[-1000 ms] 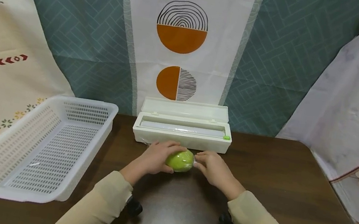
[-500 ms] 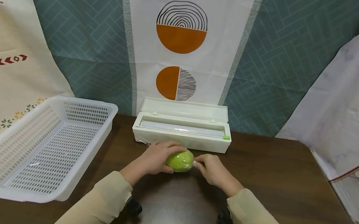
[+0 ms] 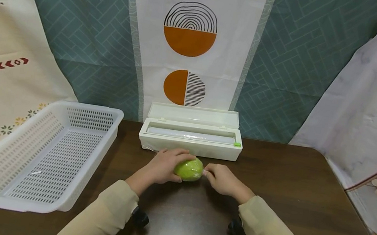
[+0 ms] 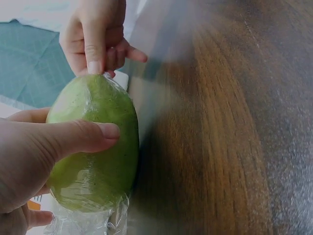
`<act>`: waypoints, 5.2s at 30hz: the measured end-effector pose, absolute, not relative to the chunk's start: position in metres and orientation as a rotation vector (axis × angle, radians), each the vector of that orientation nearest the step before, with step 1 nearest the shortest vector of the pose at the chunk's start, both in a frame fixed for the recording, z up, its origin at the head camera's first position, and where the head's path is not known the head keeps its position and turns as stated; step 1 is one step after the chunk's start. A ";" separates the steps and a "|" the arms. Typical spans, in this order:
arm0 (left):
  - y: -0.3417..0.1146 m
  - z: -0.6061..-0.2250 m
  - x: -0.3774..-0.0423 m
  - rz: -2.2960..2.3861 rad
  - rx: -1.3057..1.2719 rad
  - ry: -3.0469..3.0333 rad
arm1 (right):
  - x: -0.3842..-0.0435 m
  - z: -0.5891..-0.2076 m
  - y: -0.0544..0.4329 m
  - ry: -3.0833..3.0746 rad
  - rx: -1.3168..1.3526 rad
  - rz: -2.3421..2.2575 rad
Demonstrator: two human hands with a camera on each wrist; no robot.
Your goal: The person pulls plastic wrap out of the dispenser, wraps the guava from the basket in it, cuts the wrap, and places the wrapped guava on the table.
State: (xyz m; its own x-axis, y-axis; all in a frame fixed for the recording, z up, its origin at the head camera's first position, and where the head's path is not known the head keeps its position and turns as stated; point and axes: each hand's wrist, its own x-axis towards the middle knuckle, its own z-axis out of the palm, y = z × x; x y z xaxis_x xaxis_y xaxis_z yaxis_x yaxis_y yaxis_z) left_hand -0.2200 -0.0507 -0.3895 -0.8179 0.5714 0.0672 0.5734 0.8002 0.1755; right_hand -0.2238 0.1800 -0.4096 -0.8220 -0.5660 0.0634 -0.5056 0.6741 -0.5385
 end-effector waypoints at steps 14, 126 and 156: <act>-0.052 -0.392 -0.222 -0.328 -0.948 -2.979 | -0.225 -0.416 0.189 2.573 -0.699 -1.124; -0.105 -0.405 -0.235 -0.628 -0.683 -3.089 | -0.219 -0.399 0.136 2.900 -0.972 -0.689; -0.120 -0.424 -0.238 -1.641 -0.480 -2.834 | -0.222 -0.399 0.137 2.885 -0.991 -0.680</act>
